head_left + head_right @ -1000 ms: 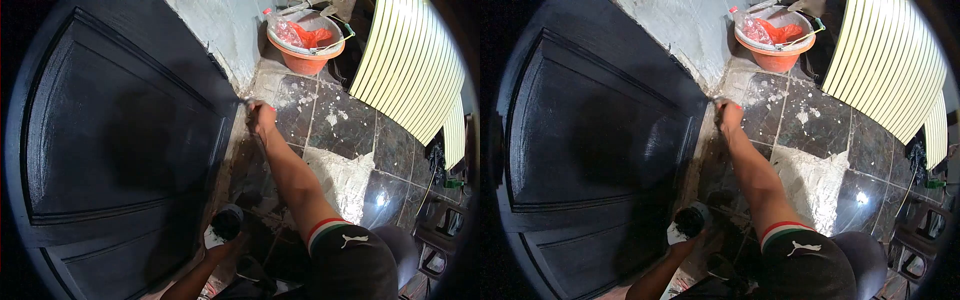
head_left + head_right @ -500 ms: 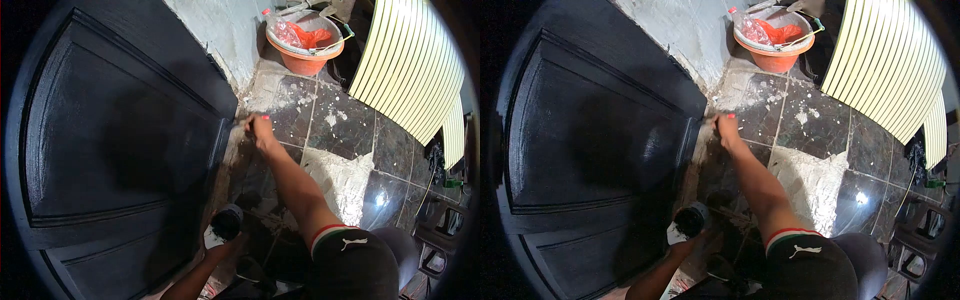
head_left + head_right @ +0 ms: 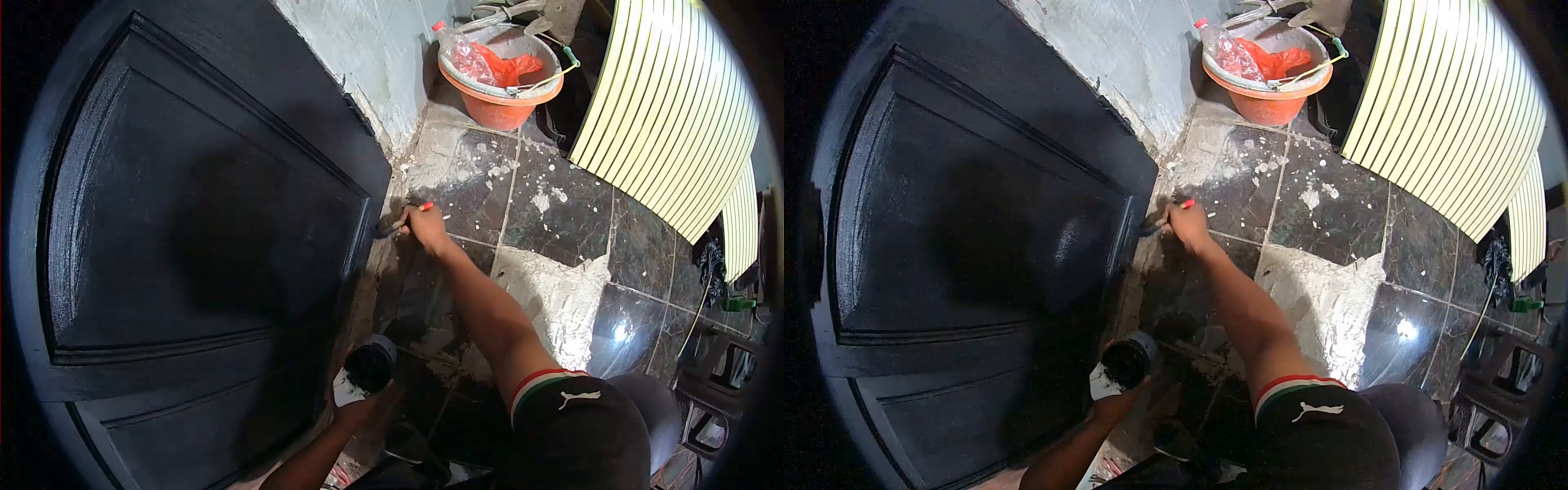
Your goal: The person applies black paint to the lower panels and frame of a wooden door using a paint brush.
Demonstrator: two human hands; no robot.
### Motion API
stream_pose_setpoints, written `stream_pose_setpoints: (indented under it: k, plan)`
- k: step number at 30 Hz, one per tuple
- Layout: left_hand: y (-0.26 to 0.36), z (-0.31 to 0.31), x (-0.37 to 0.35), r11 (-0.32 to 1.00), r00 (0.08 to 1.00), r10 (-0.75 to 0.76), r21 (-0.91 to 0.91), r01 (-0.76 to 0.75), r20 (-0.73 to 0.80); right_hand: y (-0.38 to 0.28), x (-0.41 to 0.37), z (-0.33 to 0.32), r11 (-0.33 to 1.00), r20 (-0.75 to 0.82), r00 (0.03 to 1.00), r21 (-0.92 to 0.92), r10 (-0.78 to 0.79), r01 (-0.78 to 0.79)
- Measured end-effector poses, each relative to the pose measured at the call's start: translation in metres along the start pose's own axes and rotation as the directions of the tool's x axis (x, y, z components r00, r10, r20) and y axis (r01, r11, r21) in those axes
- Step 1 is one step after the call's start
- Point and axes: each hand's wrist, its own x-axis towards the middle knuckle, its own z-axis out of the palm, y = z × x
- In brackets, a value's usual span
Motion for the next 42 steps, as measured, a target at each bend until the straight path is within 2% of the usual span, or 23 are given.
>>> stream_pose_setpoints:
  k: [1, 4, 5, 7, 10, 13, 17, 19, 20, 21, 22, 23, 24, 26, 27, 30, 33, 34, 36, 37, 38, 40, 42]
  plan:
    - [-0.002, -0.002, 0.001, 0.998, 1.000, 0.031, 0.046, -0.031, -0.002, -0.004, 0.014, 0.000, 0.999, 0.000, 1.000, -0.031, -0.029, 0.029]
    - [0.003, -0.006, 0.002, 0.986, 0.999, 0.011, 0.164, -0.016, 0.033, -0.027, 0.052, 0.006, 0.928, -0.081, 0.986, 0.335, -0.146, 0.165]
    - [0.001, -0.007, 0.002, 0.980, 0.999, 0.020, 0.195, -0.028, 0.040, -0.036, 0.058, 0.008, 0.840, -0.126, 0.990, 0.528, -0.068, 0.125]
    - [-0.006, -0.007, 0.001, 0.966, 0.998, 0.042, 0.254, -0.054, 0.053, -0.064, 0.055, 0.014, 0.545, -0.159, 0.982, 0.835, 0.104, 0.078]
    - [-0.010, -0.001, -0.001, 0.995, 1.000, 0.011, 0.099, -0.012, 0.008, -0.010, 0.070, 0.018, 0.659, -0.164, 0.986, 0.737, -0.039, 0.149]
    - [0.008, -0.003, 0.000, 0.998, 0.998, -0.053, 0.038, 0.051, 0.039, 0.021, 0.017, 0.025, 0.891, -0.158, 0.987, 0.444, -0.026, 0.095]
    - [-0.013, -0.004, -0.002, 0.979, 0.998, 0.010, 0.204, -0.022, 0.063, 0.010, 0.008, 0.011, 0.998, -0.041, 0.999, 0.066, -0.008, 0.011]
    - [-0.011, -0.005, -0.003, 0.960, 0.997, 0.034, 0.274, -0.053, 0.071, -0.012, 0.023, 0.005, 0.971, -0.044, 0.995, 0.222, -0.086, 0.093]
    - [-0.007, -0.006, -0.002, 0.973, 0.997, 0.013, 0.229, -0.029, 0.073, -0.025, 0.032, 0.005, 0.945, -0.050, 0.991, 0.298, -0.127, 0.136]
    - [0.001, -0.008, -0.001, 0.983, 0.997, -0.007, 0.183, -0.006, 0.074, -0.037, 0.041, 0.008, 0.874, -0.095, 0.989, 0.464, -0.115, 0.146]
    - [0.009, -0.011, 0.000, 0.991, 0.996, -0.028, 0.136, 0.017, 0.080, -0.049, 0.050, 0.011, 0.773, -0.140, 0.986, 0.614, -0.093, 0.160]
    - [0.014, -0.010, -0.002, 0.997, 0.995, -0.073, 0.012, 0.072, 0.067, -0.056, 0.052, 0.014, 0.647, -0.177, 0.982, 0.742, -0.064, 0.176]
    - [0.018, -0.007, -0.004, 0.986, 0.991, -0.117, -0.114, 0.124, 0.061, -0.055, 0.053, 0.016, 0.626, -0.192, 0.981, 0.764, -0.010, 0.156]
    - [0.025, -0.007, -0.003, 0.974, 0.990, -0.129, -0.184, 0.136, 0.051, -0.049, 0.052, 0.018, 0.575, -0.216, 0.971, 0.809, 0.100, 0.121]
    - [0.027, -0.009, -0.002, 0.986, 0.994, -0.097, -0.129, 0.102, 0.043, -0.021, 0.057, 0.018, 0.684, -0.191, 0.978, 0.702, -0.089, 0.199]
    - [0.031, -0.011, 0.001, 0.996, 0.998, -0.031, 0.080, 0.026, 0.058, -0.008, -0.005, 0.021, 0.959, -0.149, 0.988, 0.270, -0.049, 0.088]
    - [0.004, -0.007, -0.001, 0.977, 0.998, 0.055, 0.204, -0.063, 0.043, 0.052, 0.025, 0.012, 0.997, 0.084, 0.996, 0.074, 0.019, -0.025]
    - [-0.002, -0.007, 0.000, 0.969, 0.996, 0.090, 0.229, -0.094, 0.029, 0.036, 0.016, 0.011, 0.999, 0.071, 0.997, 0.031, -0.009, 0.006]
    - [-0.002, -0.010, -0.001, 0.949, 0.995, 0.048, 0.305, -0.073, 0.088, 0.000, 0.008, 0.006, 0.996, 0.048, 0.997, -0.061, -0.063, 0.066]
    - [0.000, -0.012, -0.001, 0.937, 0.993, 0.025, 0.344, -0.064, 0.116, -0.004, 0.024, 0.008, 0.985, -0.026, 0.998, 0.157, -0.063, 0.067]
    - [-0.001, -0.011, -0.001, 0.954, 0.996, 0.040, 0.295, -0.063, 0.083, -0.010, 0.041, 0.008, 0.924, -0.058, 0.997, 0.375, -0.060, 0.077]
    - [-0.001, -0.009, -0.004, 0.980, 0.998, 0.063, 0.190, -0.065, 0.016, -0.046, 0.041, 0.011, 0.664, -0.114, 0.993, 0.740, -0.030, 0.105]
    - [0.004, -0.007, -0.002, 0.984, 0.998, 0.069, 0.166, -0.070, 0.009, -0.046, 0.044, 0.013, 0.659, -0.164, 0.986, 0.739, -0.026, 0.140]
